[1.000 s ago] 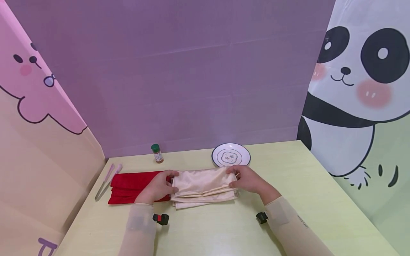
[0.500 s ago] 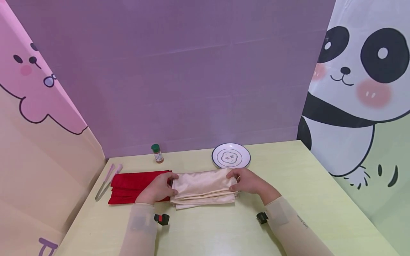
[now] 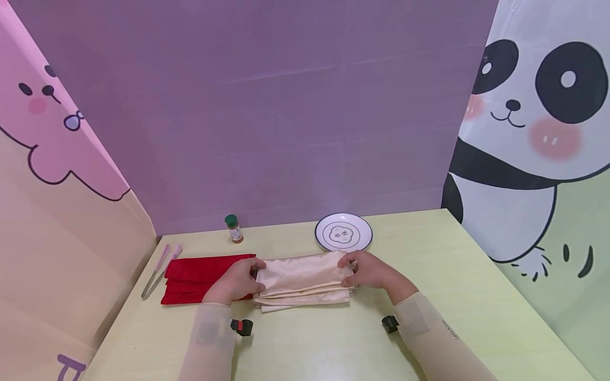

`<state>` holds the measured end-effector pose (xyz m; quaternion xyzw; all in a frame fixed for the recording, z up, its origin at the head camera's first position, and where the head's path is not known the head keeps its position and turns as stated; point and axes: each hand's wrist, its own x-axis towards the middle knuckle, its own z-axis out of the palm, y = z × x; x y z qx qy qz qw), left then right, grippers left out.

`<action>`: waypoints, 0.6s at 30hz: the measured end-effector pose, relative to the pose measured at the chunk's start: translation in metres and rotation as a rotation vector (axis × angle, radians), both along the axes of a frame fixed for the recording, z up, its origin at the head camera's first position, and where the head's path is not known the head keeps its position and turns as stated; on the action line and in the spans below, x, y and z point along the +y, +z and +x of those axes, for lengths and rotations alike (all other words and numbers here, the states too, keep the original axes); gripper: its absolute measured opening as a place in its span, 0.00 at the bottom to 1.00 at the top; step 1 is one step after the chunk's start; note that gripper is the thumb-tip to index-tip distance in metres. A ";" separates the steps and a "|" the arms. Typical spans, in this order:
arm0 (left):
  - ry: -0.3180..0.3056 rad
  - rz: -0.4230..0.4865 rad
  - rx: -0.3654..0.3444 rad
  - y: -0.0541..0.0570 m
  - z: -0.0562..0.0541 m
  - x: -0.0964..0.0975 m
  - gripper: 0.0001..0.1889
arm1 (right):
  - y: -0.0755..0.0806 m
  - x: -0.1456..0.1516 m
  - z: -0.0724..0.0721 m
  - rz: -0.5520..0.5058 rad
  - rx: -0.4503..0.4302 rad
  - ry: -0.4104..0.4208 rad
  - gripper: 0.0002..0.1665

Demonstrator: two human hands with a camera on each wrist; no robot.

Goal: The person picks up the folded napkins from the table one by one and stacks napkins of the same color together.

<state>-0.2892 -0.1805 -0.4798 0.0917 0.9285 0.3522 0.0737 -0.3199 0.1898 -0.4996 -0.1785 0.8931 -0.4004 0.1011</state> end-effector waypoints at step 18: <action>-0.038 -0.040 0.020 -0.004 -0.001 0.000 0.28 | 0.006 0.000 0.006 0.020 -0.021 0.024 0.22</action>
